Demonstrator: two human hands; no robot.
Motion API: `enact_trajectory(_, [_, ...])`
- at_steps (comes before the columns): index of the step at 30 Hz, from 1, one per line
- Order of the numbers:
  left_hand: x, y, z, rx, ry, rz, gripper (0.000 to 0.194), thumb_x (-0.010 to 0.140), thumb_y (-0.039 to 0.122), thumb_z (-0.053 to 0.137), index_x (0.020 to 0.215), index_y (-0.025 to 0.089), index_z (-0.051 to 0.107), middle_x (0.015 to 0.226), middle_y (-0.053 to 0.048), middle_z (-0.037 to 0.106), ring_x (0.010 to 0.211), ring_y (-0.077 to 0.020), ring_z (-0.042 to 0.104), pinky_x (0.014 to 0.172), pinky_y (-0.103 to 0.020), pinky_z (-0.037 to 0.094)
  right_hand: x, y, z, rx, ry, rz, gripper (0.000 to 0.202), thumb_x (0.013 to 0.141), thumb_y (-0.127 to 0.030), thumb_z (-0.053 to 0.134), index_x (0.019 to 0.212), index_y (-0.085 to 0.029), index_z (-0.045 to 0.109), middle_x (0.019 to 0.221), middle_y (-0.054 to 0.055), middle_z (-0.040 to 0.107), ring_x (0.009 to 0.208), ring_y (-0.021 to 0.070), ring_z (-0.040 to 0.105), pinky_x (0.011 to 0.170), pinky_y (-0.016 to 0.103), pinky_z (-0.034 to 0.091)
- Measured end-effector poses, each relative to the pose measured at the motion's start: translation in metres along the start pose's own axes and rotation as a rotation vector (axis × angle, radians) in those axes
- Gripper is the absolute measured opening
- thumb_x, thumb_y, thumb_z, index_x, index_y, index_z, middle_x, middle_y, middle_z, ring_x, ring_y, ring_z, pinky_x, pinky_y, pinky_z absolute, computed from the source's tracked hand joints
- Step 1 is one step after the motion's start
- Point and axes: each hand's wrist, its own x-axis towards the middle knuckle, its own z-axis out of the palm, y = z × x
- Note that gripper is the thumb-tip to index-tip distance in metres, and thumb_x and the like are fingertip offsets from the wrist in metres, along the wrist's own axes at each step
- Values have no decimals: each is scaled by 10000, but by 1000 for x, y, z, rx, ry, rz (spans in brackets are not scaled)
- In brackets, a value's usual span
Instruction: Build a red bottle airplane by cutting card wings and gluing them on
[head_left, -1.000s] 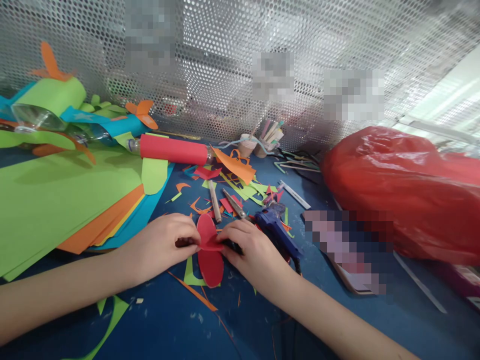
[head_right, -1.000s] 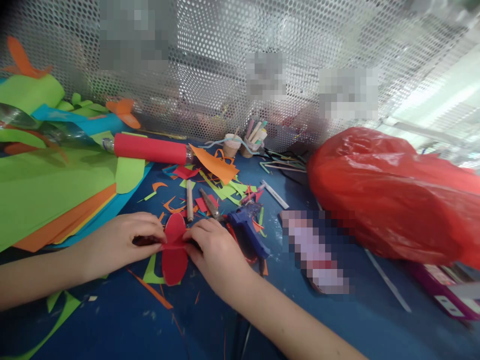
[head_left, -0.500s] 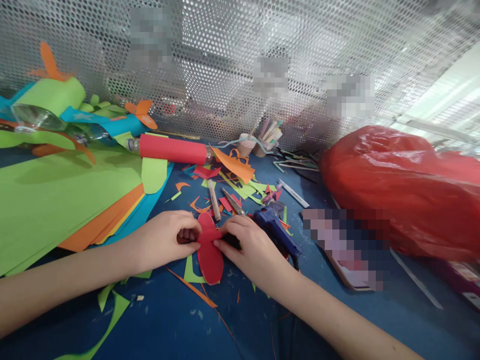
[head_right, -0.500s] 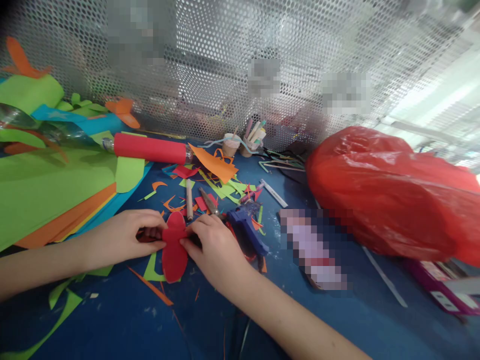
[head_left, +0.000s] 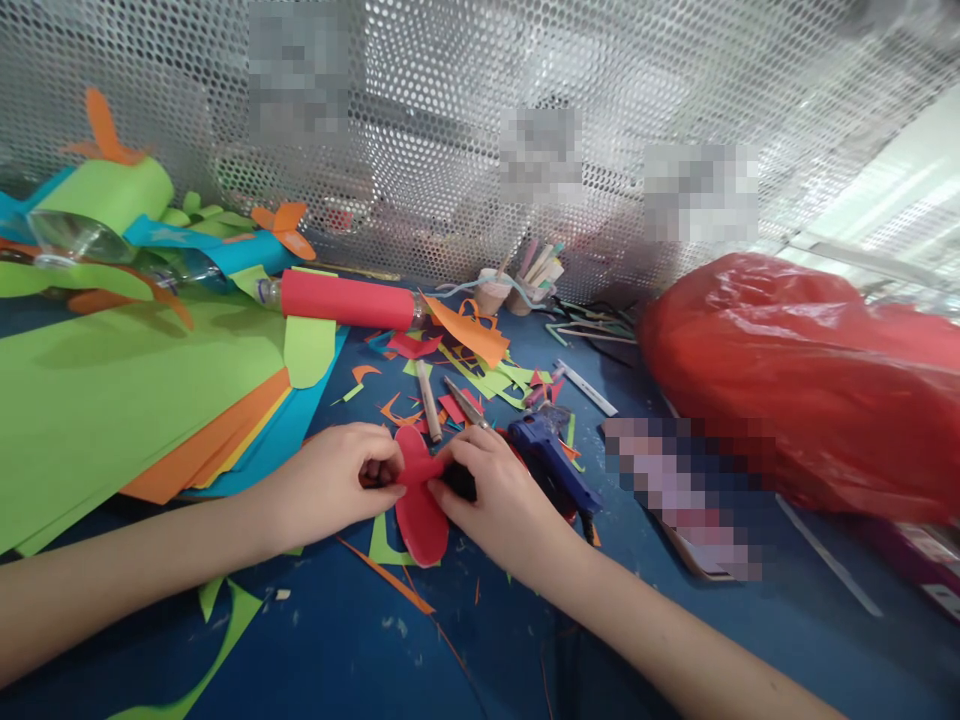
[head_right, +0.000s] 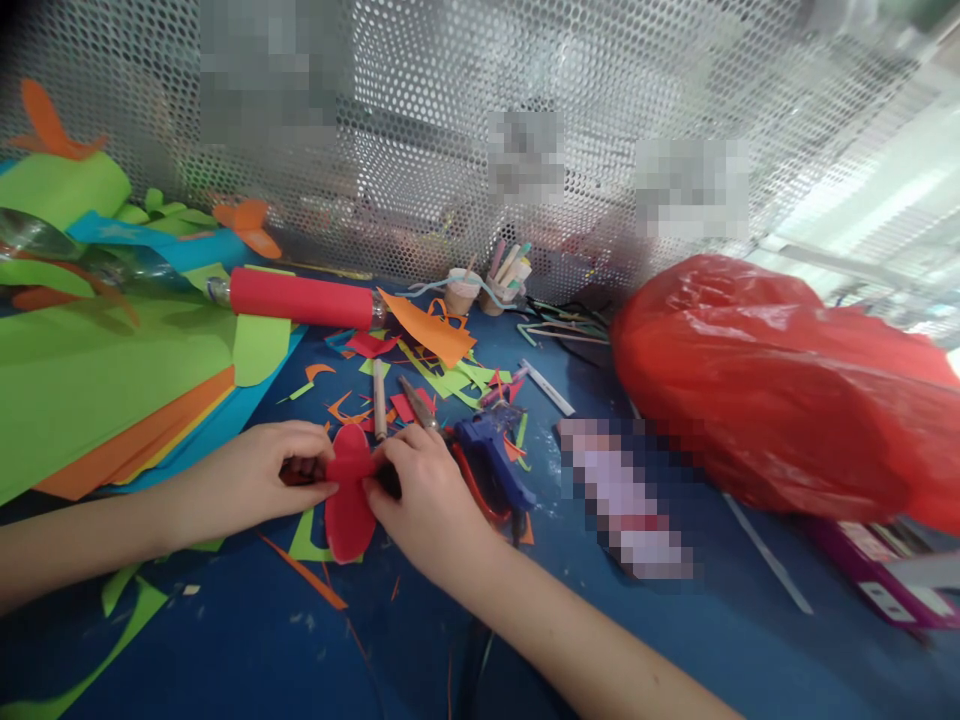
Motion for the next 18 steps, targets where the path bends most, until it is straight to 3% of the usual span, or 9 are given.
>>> enact_trajectory(7, [-2, 1, -5, -32, 34, -30, 148, 805, 235, 569, 666, 184, 569, 676, 21, 533, 614, -129, 519, 560, -236, 410, 0, 7, -11, 150, -8, 93, 250, 736, 18, 493, 822, -184, 614, 899, 32, 607, 861, 168, 573, 782, 311, 459])
enact_trajectory(12, [1, 0, -10, -109, 189, 14, 184, 860, 318, 513, 756, 193, 598, 853, -15, 569, 786, -159, 557, 678, -263, 462, -5, 3, -23, 463, 55, 139, 75, 879, -207, 479, 951, -204, 496, 849, 10, 598, 781, 145, 591, 715, 285, 474])
enact_trajectory(14, [1, 1, -9, -100, 242, 25, 194, 865, 329, 504, 754, 193, 587, 825, -11, 552, 768, -160, 549, 672, -268, 462, -7, -1, -24, 571, 12, 157, 151, 865, -277, 539, 980, -216, 462, 832, 1, 602, 762, 141, 597, 690, 273, 479])
enact_trajectory(18, [-4, 7, -5, -99, 274, 86, 161, 885, 320, 478, 837, 211, 587, 696, 30, 493, 658, -141, 510, 673, -274, 452, -9, -4, -18, 759, -15, 175, 196, 838, -262, 594, 974, -238, 455, 797, -26, 613, 710, 115, 592, 625, 225, 457])
